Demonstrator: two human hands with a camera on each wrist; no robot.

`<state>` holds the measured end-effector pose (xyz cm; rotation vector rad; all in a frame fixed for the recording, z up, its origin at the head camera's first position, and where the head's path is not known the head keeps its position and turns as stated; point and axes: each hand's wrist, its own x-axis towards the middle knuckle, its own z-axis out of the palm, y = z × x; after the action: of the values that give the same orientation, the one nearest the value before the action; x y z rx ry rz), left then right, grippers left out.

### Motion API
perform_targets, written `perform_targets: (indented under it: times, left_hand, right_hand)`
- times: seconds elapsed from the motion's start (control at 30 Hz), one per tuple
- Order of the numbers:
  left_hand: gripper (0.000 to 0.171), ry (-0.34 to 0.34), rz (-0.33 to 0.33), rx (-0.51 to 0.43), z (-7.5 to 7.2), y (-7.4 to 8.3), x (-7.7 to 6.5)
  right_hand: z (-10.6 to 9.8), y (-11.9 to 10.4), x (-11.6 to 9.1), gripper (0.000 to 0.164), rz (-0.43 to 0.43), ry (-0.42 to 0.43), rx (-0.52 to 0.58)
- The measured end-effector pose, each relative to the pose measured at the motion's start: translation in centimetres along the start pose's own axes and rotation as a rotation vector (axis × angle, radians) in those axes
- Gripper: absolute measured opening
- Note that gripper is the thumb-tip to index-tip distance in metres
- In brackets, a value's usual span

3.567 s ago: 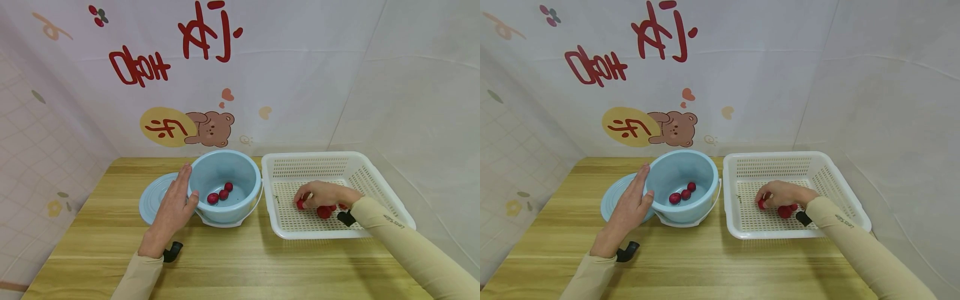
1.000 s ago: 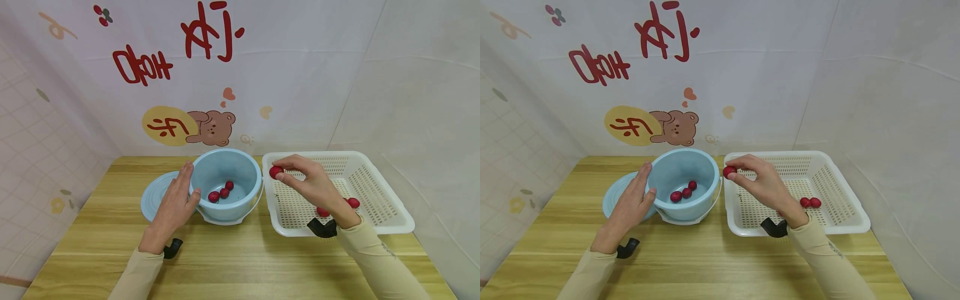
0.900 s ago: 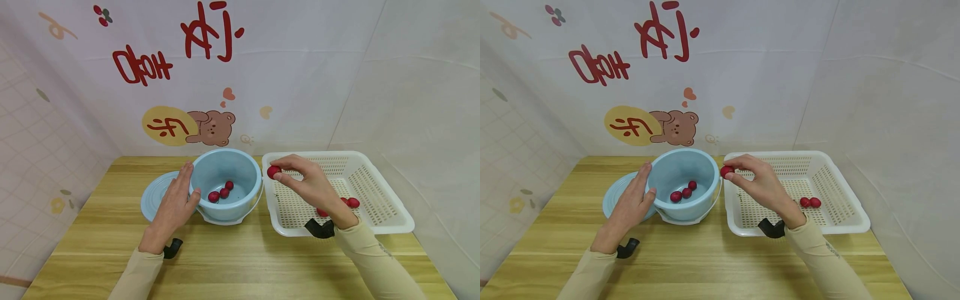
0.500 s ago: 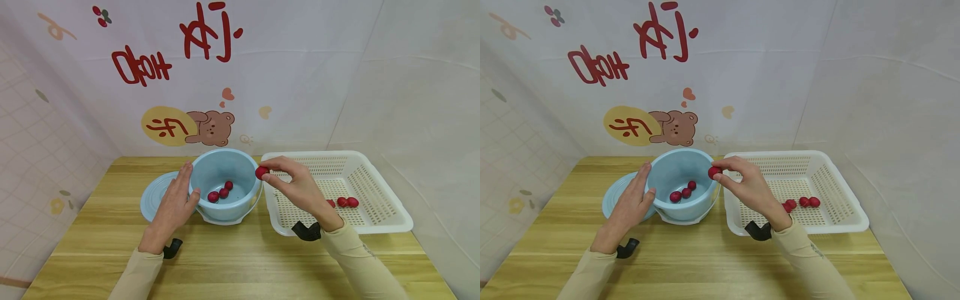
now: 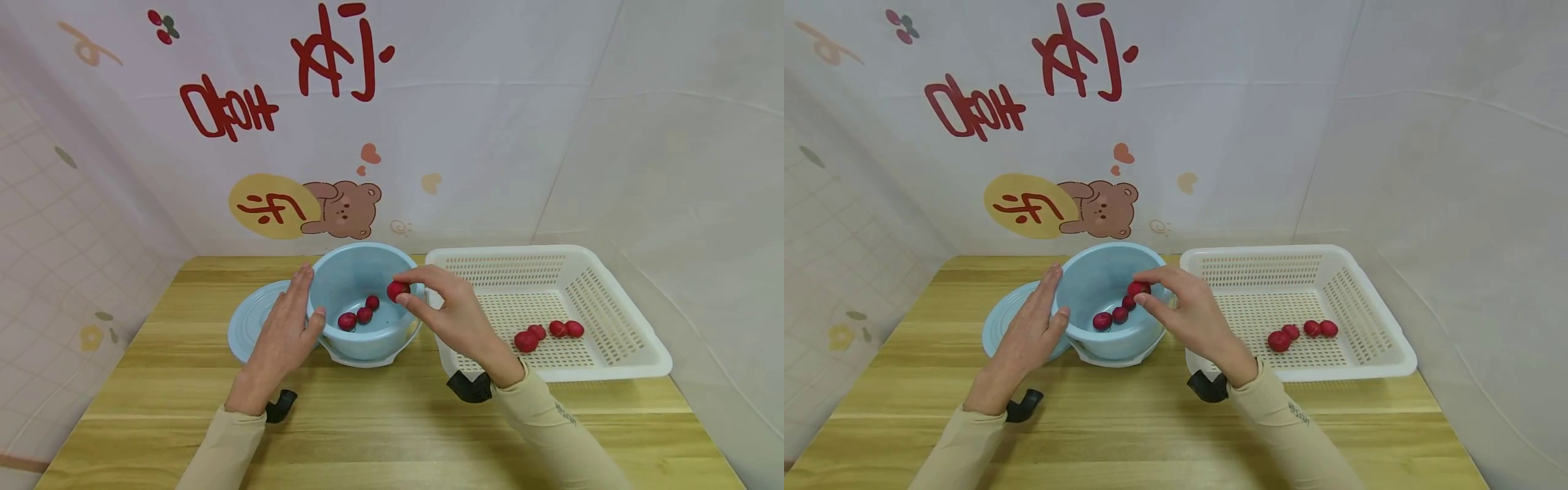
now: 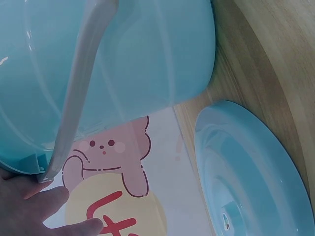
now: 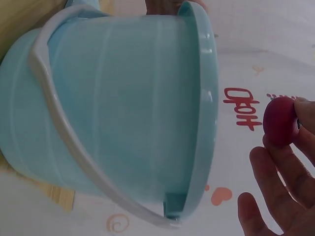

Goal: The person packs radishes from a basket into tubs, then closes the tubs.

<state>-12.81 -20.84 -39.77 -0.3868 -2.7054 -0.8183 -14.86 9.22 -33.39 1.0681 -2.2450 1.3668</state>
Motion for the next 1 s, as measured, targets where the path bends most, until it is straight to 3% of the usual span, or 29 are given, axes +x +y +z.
perform_targets:
  times: [0.47,1.0]
  left_hand:
    - [0.071,-0.006,-0.007,0.007,0.0,-0.1,0.0]
    - [0.071,-0.002,-0.003,0.002,0.0,0.0,0.0]
  right_hand:
    - [2.6,0.2,0.2,0.028,-0.033,-0.015,-0.098]
    - [4.0,0.8,0.2,0.028,0.004,-0.053,-0.257]
